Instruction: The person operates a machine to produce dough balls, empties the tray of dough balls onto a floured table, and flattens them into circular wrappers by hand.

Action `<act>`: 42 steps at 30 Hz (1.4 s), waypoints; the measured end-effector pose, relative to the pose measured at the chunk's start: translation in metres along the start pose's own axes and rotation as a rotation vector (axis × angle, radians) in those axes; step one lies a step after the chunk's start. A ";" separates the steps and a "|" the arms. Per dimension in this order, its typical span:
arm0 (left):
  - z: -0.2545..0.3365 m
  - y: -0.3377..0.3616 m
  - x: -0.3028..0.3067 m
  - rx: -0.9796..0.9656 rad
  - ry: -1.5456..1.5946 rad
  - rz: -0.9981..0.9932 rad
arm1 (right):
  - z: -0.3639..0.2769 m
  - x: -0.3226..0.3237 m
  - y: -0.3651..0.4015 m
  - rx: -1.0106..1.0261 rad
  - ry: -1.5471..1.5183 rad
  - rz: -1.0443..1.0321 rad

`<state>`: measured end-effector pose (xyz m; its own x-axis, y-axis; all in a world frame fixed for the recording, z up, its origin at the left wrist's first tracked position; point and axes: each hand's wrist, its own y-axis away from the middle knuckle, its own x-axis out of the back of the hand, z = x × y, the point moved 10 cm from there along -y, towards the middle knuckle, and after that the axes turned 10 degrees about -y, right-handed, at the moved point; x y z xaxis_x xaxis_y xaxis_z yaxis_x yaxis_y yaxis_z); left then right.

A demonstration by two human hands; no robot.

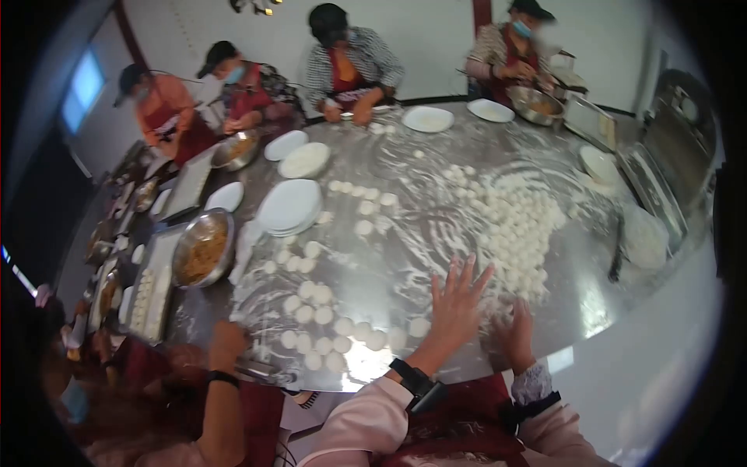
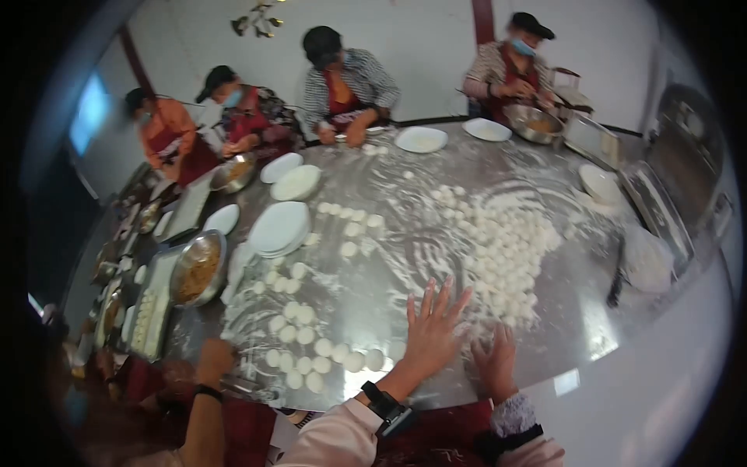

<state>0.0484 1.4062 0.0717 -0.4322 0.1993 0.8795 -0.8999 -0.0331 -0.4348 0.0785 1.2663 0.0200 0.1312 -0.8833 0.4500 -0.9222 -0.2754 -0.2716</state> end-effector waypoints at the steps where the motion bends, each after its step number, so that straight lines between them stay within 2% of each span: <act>1: 0.005 0.015 -0.049 -0.073 -0.111 -0.146 | 0.010 0.022 -0.003 -0.043 0.110 0.077; 2: 0.010 0.020 -0.062 -0.058 -0.101 -0.131 | 0.027 0.033 0.000 0.030 0.195 0.145; 4: 0.017 0.016 -0.063 -0.046 -0.100 -0.174 | 0.031 0.039 -0.002 -0.129 0.261 -0.020; 5: 0.013 0.015 -0.068 -0.034 -0.126 -0.173 | 0.030 0.036 0.003 -0.040 0.320 -0.054; 6: 0.016 0.015 -0.068 -0.060 -0.100 -0.165 | 0.035 0.040 0.004 -0.051 0.346 -0.029; 8: 0.010 0.019 -0.066 -0.070 -0.119 -0.174 | 0.029 0.031 0.004 0.021 0.221 -0.084; 11: -0.009 0.029 -0.058 -0.036 -0.136 -0.200 | 0.023 0.034 0.001 -0.062 0.182 -0.027; 15: -0.046 0.042 -0.052 0.053 -0.156 -0.190 | 0.017 0.025 -0.007 -0.016 0.170 0.023; 17: -0.052 0.046 -0.051 0.066 -0.165 -0.182 | 0.014 0.012 -0.015 0.069 0.442 -0.008; 18: -0.055 0.045 -0.051 0.082 -0.174 -0.180 | 0.010 0.013 -0.017 0.074 0.442 -0.002; 20: -0.055 0.045 -0.050 0.086 -0.163 -0.174 | 0.013 0.009 -0.018 -0.053 0.230 -0.046; 21: -0.057 0.046 -0.050 0.092 -0.151 -0.176 | 0.003 0.006 -0.014 -0.055 0.222 -0.050; 23: -0.060 0.045 -0.050 0.094 -0.154 -0.202 | -0.004 -0.019 0.004 -0.201 -0.260 -0.166; 24: -0.061 0.046 -0.051 0.096 -0.149 -0.216 | -0.003 -0.030 0.011 -0.211 -0.272 -0.161; 26: -0.064 0.047 -0.053 0.111 -0.165 -0.231 | -0.021 -0.057 0.026 0.051 -0.025 -0.249; 27: -0.063 0.043 -0.052 0.133 -0.173 -0.234 | -0.015 -0.062 0.029 0.046 -0.024 -0.241; 29: -0.041 0.027 -0.034 0.108 -0.123 -0.168 | -0.027 -0.053 0.032 0.274 0.033 -0.111; 30: -0.026 0.019 -0.017 0.092 -0.079 -0.107 | -0.023 -0.047 0.030 0.267 0.038 -0.113; 32: 0.001 0.010 -0.015 0.074 -0.035 -0.072 | 0.007 -0.005 0.015 0.011 0.065 0.062; 34: 0.031 0.012 -0.042 -0.073 -0.028 -0.118 | 0.005 0.043 0.001 0.041 0.190 0.308; 35: 0.033 0.022 -0.069 -0.094 -0.110 -0.189 | 0.013 0.052 -0.003 0.034 0.195 0.300; 37: 0.034 0.007 -0.074 -0.100 -0.091 -0.165 | 0.028 0.045 -0.017 0.071 0.272 0.129; 41: 0.027 0.013 -0.076 -0.108 -0.060 -0.165 | 0.025 0.040 -0.019 0.105 0.312 0.154; 42: 0.021 0.016 -0.072 -0.102 -0.067 -0.161 | 0.029 0.035 -0.014 0.031 0.245 0.105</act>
<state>0.0634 1.3709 0.0055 -0.2891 0.1283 0.9487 -0.9487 0.0941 -0.3018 0.1072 1.2281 0.0147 -0.0601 -0.7903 0.6097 -0.9138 -0.2022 -0.3522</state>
